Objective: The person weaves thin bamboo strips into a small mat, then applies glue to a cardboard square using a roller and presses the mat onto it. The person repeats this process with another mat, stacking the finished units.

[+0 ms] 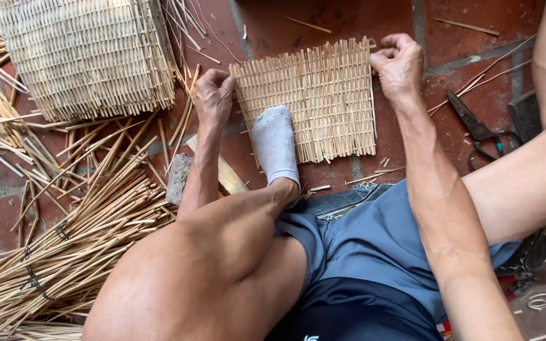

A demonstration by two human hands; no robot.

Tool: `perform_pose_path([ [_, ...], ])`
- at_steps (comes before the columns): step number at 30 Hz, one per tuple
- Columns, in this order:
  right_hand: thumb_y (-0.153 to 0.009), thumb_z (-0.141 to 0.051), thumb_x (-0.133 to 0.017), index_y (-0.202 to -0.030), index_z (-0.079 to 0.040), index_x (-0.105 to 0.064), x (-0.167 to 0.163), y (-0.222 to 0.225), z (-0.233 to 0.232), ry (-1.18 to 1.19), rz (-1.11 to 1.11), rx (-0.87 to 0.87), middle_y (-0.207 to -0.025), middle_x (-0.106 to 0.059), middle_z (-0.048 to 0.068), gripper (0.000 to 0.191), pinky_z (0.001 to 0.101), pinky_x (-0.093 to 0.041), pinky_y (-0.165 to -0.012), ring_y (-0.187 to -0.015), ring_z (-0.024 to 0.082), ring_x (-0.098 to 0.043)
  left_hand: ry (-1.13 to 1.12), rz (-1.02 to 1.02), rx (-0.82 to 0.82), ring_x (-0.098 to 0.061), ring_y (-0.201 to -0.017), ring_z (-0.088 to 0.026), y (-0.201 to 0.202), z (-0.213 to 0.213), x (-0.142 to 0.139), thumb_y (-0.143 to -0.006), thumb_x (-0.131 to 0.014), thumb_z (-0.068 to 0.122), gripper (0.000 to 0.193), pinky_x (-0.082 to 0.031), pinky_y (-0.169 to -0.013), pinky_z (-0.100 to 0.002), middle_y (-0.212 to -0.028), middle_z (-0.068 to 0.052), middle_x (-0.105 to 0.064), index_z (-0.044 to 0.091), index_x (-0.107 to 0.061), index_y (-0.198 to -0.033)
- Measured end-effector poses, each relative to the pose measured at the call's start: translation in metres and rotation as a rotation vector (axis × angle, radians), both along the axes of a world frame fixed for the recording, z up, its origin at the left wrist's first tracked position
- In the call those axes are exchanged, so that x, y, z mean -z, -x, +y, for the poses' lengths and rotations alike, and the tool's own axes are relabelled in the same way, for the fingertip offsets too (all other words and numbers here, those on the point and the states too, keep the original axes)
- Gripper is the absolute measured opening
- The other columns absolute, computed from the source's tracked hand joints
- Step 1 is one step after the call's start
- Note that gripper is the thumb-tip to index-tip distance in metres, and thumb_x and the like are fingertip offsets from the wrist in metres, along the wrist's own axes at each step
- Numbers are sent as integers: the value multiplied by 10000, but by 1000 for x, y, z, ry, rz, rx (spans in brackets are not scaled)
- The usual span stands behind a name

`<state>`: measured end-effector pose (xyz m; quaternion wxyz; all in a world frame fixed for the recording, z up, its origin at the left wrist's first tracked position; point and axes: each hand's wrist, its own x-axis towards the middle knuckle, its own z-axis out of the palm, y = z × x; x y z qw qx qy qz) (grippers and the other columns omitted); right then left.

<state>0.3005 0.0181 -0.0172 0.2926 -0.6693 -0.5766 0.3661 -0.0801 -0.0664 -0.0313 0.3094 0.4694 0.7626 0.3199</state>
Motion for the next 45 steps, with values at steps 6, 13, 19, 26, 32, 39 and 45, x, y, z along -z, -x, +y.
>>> perform_pose_path([
  [6,-932,-86,-697,-1208,-4,-659,2,62,-46,-663,-493,-303,-1163,-689,168,290,452,-506,-939,-1135,296,-628,-46,270,-11,-714,-659,-182,-11,2,17,-972,-639,106,141,-591,-532,-290,-798,-120,-745,12,-707,-892],
  [13,-1023,-85,-576,-1274,32,-644,-4,16,-38,-159,-184,-34,-1096,-663,130,285,444,-575,-732,-905,254,-668,35,-38,-52,-753,-807,-187,-6,-3,-25,-896,-741,180,259,-620,-704,-303,-929,-142,-789,-30,-739,-1048],
  [19,-760,-123,-813,-953,-1,-803,9,-20,-50,-2,-297,-259,-863,-737,185,229,413,-543,-698,-715,232,-667,134,-290,-332,-751,-858,-235,-18,-23,-39,-853,-737,159,441,-645,-691,-368,-1073,-143,-741,-39,-646,-1236],
  [26,-841,-64,-664,-1017,-22,-770,10,-17,-44,73,-285,-88,-879,-760,140,209,382,-496,-584,-677,223,-671,-5,-46,-89,-760,-938,-224,-24,-4,-38,-891,-675,81,486,-646,-773,-332,-1118,-166,-753,-18,-579,-1357],
  [32,-901,-73,-659,-918,20,-732,10,-18,-42,-144,-410,-204,-710,-689,123,119,370,-406,-468,-550,179,-557,-36,457,237,-712,-927,-231,-41,-27,-25,-1041,-590,150,160,-592,-756,-344,-1099,-121,-760,83,-703,-1134],
  [39,-918,-27,-577,-949,12,-720,13,-24,-40,-125,-365,-282,-703,-646,95,152,341,-358,-399,-515,157,-510,-199,518,320,-619,-1176,-323,-47,-53,-10,-1022,-637,196,202,-489,-903,-461,-1375,-129,-677,89,-699,-1182],
  [45,-904,-20,-654,-887,-14,-722,-3,-29,-48,-345,-598,-415,-800,-649,92,71,296,-408,-494,-639,138,-543,-261,534,338,-556,-1281,-365,-41,-67,-11,-1001,-673,185,344,-449,-1013,-489,-1400,-166,-621,63,-649,-1322],
])
